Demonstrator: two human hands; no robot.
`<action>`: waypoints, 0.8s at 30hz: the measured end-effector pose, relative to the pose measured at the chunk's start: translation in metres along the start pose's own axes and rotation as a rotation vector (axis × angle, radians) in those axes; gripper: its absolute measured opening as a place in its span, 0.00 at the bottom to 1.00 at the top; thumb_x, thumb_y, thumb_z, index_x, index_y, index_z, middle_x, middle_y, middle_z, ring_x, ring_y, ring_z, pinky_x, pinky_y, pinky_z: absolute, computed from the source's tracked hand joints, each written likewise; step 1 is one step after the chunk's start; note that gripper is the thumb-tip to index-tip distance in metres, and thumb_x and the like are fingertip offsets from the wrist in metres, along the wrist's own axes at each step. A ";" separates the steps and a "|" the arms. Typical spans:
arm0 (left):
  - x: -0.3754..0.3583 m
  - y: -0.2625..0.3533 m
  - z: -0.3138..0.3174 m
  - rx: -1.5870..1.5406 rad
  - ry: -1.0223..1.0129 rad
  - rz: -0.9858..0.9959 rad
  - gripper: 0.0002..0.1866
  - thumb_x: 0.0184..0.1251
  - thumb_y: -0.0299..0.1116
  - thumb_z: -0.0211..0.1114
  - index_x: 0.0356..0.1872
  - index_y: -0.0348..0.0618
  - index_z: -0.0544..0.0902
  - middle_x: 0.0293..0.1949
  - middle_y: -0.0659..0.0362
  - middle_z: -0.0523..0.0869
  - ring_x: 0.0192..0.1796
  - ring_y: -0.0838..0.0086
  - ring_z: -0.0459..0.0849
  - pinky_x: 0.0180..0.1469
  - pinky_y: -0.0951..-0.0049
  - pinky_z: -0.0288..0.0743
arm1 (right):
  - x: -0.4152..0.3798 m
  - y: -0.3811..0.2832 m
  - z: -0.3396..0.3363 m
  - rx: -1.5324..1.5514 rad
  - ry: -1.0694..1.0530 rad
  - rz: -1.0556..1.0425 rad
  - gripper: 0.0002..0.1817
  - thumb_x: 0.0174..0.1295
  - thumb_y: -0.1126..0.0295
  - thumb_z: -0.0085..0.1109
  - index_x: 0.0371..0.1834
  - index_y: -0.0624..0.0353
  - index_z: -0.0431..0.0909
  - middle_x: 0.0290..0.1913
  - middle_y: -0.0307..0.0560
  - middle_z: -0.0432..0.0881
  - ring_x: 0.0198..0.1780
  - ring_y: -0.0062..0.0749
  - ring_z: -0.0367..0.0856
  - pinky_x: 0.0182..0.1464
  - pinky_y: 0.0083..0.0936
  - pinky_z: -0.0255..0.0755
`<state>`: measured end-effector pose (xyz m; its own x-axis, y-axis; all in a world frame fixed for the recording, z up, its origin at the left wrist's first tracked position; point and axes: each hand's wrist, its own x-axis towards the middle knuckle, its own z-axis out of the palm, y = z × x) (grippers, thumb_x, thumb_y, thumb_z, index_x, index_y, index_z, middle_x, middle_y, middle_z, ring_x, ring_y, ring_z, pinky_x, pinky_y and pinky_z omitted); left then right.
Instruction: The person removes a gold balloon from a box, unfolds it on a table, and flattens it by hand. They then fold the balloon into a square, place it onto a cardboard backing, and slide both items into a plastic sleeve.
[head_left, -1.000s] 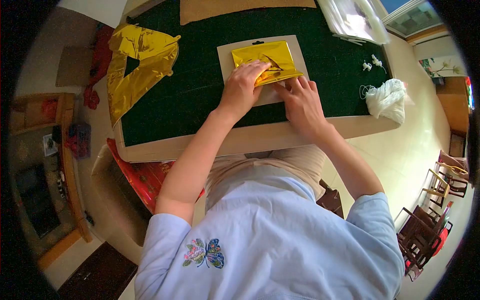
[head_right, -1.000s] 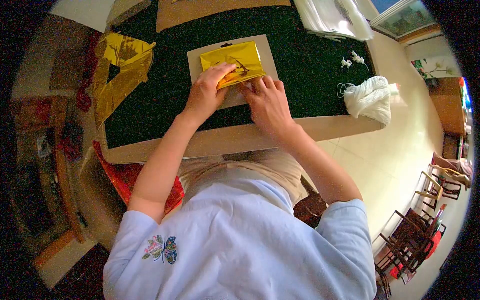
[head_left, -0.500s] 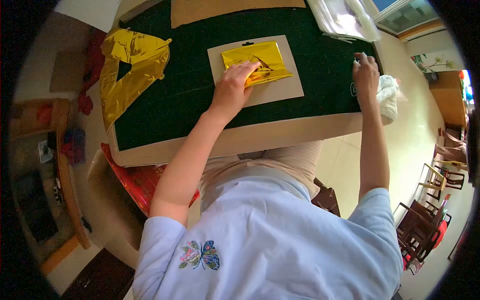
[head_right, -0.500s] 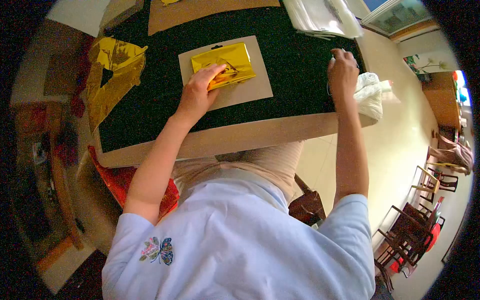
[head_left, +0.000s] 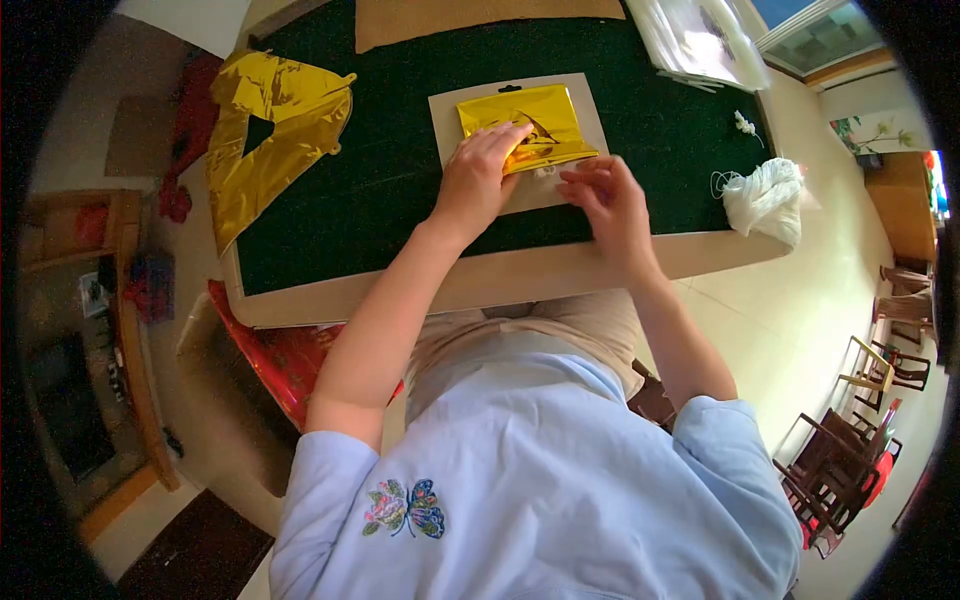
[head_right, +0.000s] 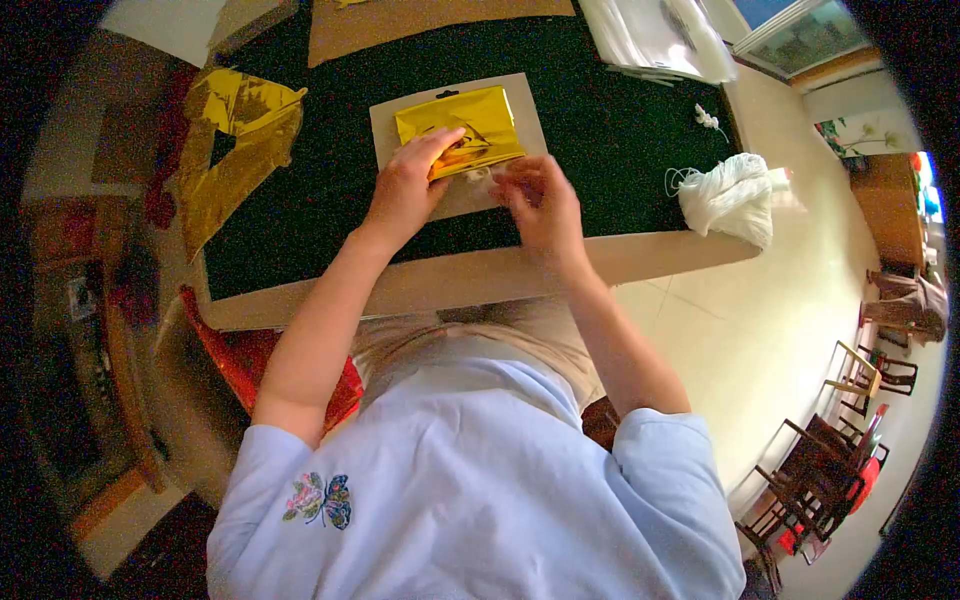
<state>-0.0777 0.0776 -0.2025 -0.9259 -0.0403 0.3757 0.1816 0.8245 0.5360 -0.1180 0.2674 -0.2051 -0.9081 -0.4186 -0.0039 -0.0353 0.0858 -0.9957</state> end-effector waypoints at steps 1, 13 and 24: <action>0.000 0.000 0.000 0.003 0.003 0.001 0.28 0.52 0.20 0.66 0.59 0.47 0.75 0.56 0.51 0.80 0.59 0.56 0.77 0.61 0.61 0.72 | -0.008 0.000 0.004 -0.110 0.046 -0.085 0.09 0.61 0.80 0.59 0.44 0.61 0.78 0.40 0.46 0.84 0.39 0.30 0.83 0.43 0.24 0.77; 0.001 -0.001 0.000 -0.009 -0.009 0.056 0.27 0.53 0.20 0.66 0.58 0.47 0.77 0.56 0.52 0.80 0.60 0.58 0.77 0.65 0.60 0.69 | -0.005 -0.006 0.019 -1.034 -0.202 -0.571 0.21 0.59 0.70 0.54 0.56 0.62 0.73 0.59 0.50 0.74 0.68 0.43 0.64 0.72 0.46 0.52; -0.008 0.005 -0.004 0.116 -0.096 0.080 0.25 0.59 0.39 0.69 0.59 0.49 0.79 0.61 0.51 0.75 0.66 0.58 0.71 0.69 0.55 0.62 | -0.013 -0.047 -0.022 -0.840 -0.266 -0.259 0.16 0.50 0.80 0.54 0.43 0.59 0.80 0.46 0.51 0.80 0.56 0.49 0.75 0.62 0.43 0.65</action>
<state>-0.0683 0.0802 -0.2000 -0.9385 0.0775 0.3364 0.2213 0.8829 0.4140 -0.1134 0.2885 -0.1567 -0.7073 -0.7018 0.0847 -0.6103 0.5458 -0.5741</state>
